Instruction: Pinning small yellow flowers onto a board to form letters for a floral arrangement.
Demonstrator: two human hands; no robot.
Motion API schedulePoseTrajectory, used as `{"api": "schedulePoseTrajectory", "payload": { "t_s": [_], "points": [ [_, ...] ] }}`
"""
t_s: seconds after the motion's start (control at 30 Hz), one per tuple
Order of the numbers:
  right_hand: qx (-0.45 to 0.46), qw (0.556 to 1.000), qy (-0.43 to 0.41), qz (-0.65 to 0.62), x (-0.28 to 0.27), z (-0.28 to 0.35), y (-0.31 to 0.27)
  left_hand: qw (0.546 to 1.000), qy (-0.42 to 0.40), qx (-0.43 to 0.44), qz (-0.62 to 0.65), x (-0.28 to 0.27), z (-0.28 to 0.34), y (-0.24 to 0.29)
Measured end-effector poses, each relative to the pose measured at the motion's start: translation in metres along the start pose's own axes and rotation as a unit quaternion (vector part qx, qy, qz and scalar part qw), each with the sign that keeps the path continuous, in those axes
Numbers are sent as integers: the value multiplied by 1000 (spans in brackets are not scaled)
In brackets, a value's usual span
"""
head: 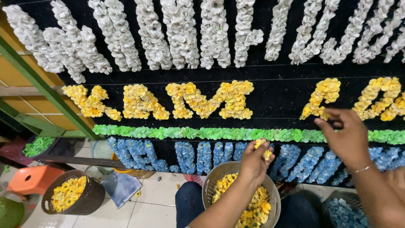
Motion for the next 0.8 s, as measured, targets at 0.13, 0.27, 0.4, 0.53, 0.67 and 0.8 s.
{"api": "schedulePoseTrajectory", "payload": {
  "t_s": [0.13, 0.27, 0.4, 0.53, 0.67, 0.8],
  "points": [
    [-150, 987, 35, 49, 20, -54, 41, 1000, -4, -24, 16, -19, -16, -20],
    [13, 994, -79, -75, 27, -27, 20, 1000, -8, 9, 14, -22, -5, -2],
    [157, 871, -418, -205, 115, 42, 3, 997, 19, 72, 8, -8, 19, 45],
    [196, 962, -146, -119, 59, 11, -25, 995, -16, 101, 13, -16, 9, 33],
    [75, 941, 22, -328, 79, -63, 55, 998, -24, 53, 6, -7, 16, 17],
    [18, 945, 70, -318, 80, -42, 72, 998, -39, 40, -41, 0, 24, 15]
  ]
}}
Point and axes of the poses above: each hand's wrist, its own z-axis away from the middle knuckle, its own x-axis out of the palm, y = z × x, the point moved 6 cm from there along -z, towards the middle knuckle, and after that the axes turned 7 degrees about -y, right-handed, at the moved point
